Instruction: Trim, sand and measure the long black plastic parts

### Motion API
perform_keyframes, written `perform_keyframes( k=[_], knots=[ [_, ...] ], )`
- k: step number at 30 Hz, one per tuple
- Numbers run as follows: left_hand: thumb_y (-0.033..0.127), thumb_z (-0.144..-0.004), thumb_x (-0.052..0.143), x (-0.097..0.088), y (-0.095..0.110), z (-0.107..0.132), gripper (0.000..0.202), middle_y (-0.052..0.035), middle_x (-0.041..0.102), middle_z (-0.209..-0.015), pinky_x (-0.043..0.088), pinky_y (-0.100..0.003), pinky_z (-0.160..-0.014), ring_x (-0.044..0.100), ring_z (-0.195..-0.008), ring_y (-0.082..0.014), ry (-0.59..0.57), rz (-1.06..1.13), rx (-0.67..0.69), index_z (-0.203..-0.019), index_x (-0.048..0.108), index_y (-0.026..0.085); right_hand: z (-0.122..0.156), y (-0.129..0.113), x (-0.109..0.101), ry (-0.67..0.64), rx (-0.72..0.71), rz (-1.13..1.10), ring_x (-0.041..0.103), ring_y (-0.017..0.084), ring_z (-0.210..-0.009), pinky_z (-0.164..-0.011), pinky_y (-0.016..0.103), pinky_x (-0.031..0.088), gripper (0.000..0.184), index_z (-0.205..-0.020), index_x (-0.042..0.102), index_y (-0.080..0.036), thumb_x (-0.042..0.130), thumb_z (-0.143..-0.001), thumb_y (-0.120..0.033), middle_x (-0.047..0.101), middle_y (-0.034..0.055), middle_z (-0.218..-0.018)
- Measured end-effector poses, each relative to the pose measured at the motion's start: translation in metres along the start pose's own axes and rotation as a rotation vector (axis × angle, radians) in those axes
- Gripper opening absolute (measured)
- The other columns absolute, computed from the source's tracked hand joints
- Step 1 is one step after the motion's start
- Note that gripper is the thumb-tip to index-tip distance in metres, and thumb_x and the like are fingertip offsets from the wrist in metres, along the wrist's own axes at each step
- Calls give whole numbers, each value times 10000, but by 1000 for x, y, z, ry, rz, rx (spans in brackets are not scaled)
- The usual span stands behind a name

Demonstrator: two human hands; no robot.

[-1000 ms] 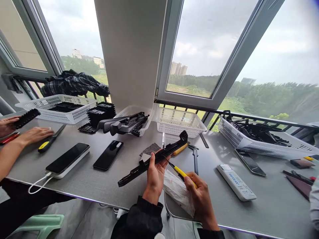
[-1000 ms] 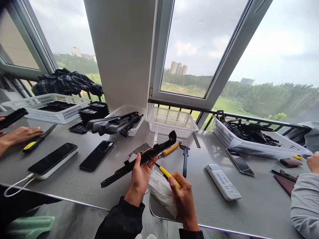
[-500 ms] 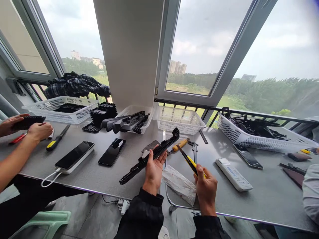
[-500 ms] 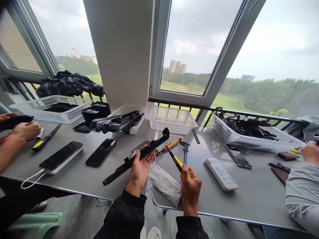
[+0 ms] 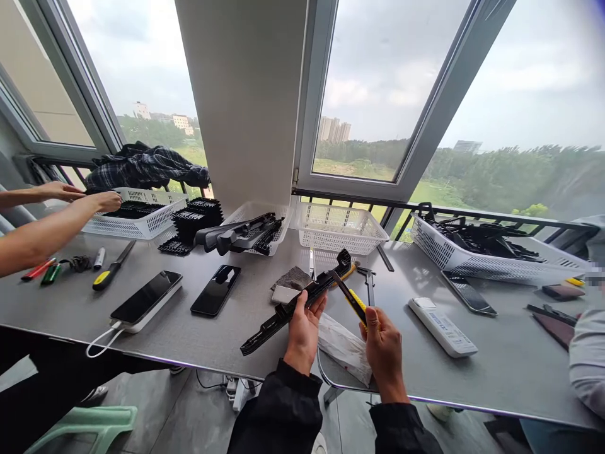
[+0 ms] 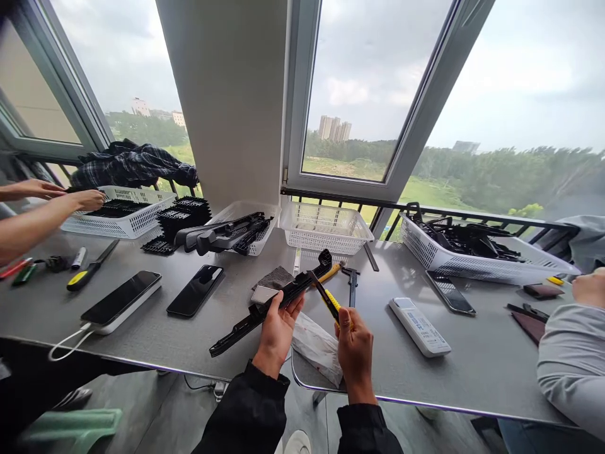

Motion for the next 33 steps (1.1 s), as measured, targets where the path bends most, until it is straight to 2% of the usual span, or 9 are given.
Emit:
perform_keyframes(
  k=[5,12,15,20,25,27,31,33],
  knots=[
    [152,-1026,619,2,-8,9,214,-152,873,-1056,597,-423,-1131,850,-967,-233,-6,-5,-11,-1128,799,100,2,2,1,-27,-2,-8,481,157,-506,-524,272,411,694,-767,573,-249,426,-972,-895,517,-50,-565],
    [137,-1064,575,0,0,17,243,-140,872,-1066,572,-416,-1174,843,-1004,-215,14,-1,5,-1136,804,102,8,3,4,-55,7,-23,484,156,-501,-499,265,427,702,-758,586,-246,442,-961,-903,503,-52,-565],
    [123,-1065,572,0,2,21,250,-151,869,-1099,561,-426,-1191,841,-1022,-221,12,4,-6,-1133,811,98,8,1,2,-19,16,7,496,165,-504,-518,275,421,710,-780,624,-239,462,-947,-910,528,-41,-560],
    [203,-1096,562,-1,2,30,273,-165,861,-1152,579,-422,-1171,839,-1066,-238,10,17,-9,-1159,809,107,14,-2,-6,103,63,19,584,195,-562,-575,285,472,717,-856,638,-230,383,-990,-887,568,-21,-596],
    [221,-1102,549,-3,2,38,290,-173,866,-1120,583,-437,-1163,842,-1059,-251,13,14,-19,-1120,814,104,31,-12,0,5,35,1,519,164,-502,-524,270,425,747,-751,637,-227,453,-930,-929,530,-35,-555],
    [222,-1098,551,-4,3,39,290,-171,866,-1116,588,-434,-1155,843,-1054,-251,11,16,-16,-1105,816,106,36,-16,4,-12,28,4,515,162,-496,-523,269,419,757,-763,656,-222,447,-933,-929,533,-34,-550],
    [256,-1068,607,-5,10,42,269,-200,857,-1154,591,-420,-1142,843,-1048,-257,1,31,2,-1111,818,94,43,-23,2,56,72,45,552,177,-520,-548,274,434,749,-801,667,-222,413,-964,-908,568,-19,-564],
    [306,-1073,595,-6,16,43,325,-222,850,-1169,585,-425,-1148,840,-1064,-269,-8,45,14,-1127,819,77,46,-27,-1,76,91,33,553,179,-528,-547,274,436,732,-792,666,-226,429,-966,-897,566,-17,-575]
  ],
)
Point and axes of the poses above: each hand's wrist, its own z-axis away from the middle knuckle, its own x-axis out of the palm, y = z × x, the point moved 3 cm from there along -z, towards the middle knuckle
